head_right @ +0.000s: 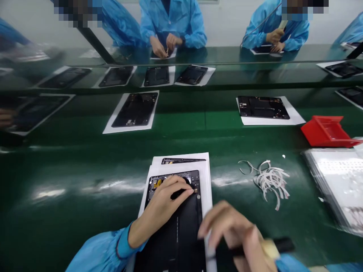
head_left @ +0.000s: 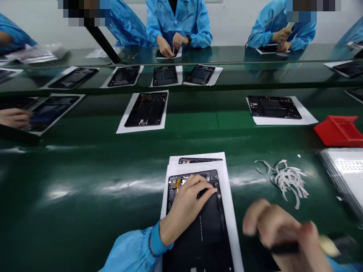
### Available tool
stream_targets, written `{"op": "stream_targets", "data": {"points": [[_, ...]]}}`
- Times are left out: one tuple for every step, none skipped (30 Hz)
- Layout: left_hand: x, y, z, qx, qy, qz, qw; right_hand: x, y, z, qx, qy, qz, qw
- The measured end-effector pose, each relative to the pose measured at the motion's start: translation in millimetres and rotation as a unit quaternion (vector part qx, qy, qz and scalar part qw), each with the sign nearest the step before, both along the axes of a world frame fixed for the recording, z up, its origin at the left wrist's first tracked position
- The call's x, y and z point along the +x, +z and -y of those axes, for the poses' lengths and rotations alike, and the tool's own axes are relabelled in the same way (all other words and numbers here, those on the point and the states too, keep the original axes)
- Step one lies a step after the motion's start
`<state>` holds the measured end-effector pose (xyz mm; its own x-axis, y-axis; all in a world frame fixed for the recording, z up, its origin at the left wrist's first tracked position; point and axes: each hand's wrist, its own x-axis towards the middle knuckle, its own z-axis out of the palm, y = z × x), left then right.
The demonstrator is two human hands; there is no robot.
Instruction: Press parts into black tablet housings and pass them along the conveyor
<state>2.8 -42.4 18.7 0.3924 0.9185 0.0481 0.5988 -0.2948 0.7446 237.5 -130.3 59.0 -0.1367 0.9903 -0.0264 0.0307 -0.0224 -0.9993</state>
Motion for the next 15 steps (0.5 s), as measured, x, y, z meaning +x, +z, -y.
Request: {"op": "stream_targets", "data": {"points": [[-1.7, -0.8, 3.2, -0.001, 0.0, -0.004, 1.0, -10.6, -4.3, -13.8, -0.013, -0.006, -0.01, 1.0], [-3.2, -1.9, 6.3, -0.003, 0.001, -0.01, 1.0, -19.6, -9.1, -26.9, -0.029, -0.015, -0.017, 0.999], [-4.5, -3.2, 9.2, -0.006, 0.002, -0.015, 1.0, -26.6, -14.3, -38.3, -0.049, -0.03, -0.015, 0.998], [-5.4, -4.4, 11.6, -0.009, 0.005, -0.021, 1.0, -31.5, -19.7, -47.5, -0.066, -0.04, -0.008, 0.997], [-6.1, -5.7, 13.4, -0.009, 0.008, -0.028, 1.0, -34.6, -25.1, -54.1, -0.077, -0.045, 0.005, 0.996], [-6.4, -6.8, 14.6, -0.007, 0.008, -0.033, 0.999, -36.2, -30.4, -58.2, -0.082, -0.046, 0.017, 0.995], [-6.4, -7.8, 15.1, -0.005, 0.007, -0.038, 0.999, -36.7, -35.4, -60.1, -0.082, -0.042, 0.028, 0.995], [-6.3, -8.7, 15.3, -0.001, 0.005, -0.041, 0.999, -36.5, -39.9, -60.4, -0.079, -0.039, 0.034, 0.995], [-6.0, -9.6, 15.1, 0.004, 0.002, -0.043, 0.999, -36.2, -43.9, -59.6, -0.076, -0.041, 0.035, 0.996], [-5.7, -10.4, 14.8, 0.012, 0.001, -0.043, 0.999, -36.0, -47.1, -58.4, -0.073, -0.045, 0.03, 0.996], [-5.5, -11.1, 14.5, 0.018, 0.001, -0.044, 0.999, -36.1, -49.7, -57.0, -0.07, -0.051, 0.021, 0.996], [-5.2, -11.8, 14.4, 0.026, 0.001, -0.044, 0.999, -36.6, -51.5, -55.9, -0.067, -0.059, 0.013, 0.996], [-5.0, -12.5, 14.4, 0.031, 0.002, -0.045, 0.999, -37.4, -52.9, -55.3, -0.064, -0.068, 0.006, 0.996], [-4.8, -12.9, 14.5, 0.034, 0.002, -0.045, 0.998, -38.4, -53.7, -55.2, -0.061, -0.078, 0.002, 0.995], [-4.8, -13.3, 14.7, 0.035, 0.001, -0.044, 0.998, -39.5, -54.1, -55.6, -0.056, -0.087, 0.002, 0.995]]}}
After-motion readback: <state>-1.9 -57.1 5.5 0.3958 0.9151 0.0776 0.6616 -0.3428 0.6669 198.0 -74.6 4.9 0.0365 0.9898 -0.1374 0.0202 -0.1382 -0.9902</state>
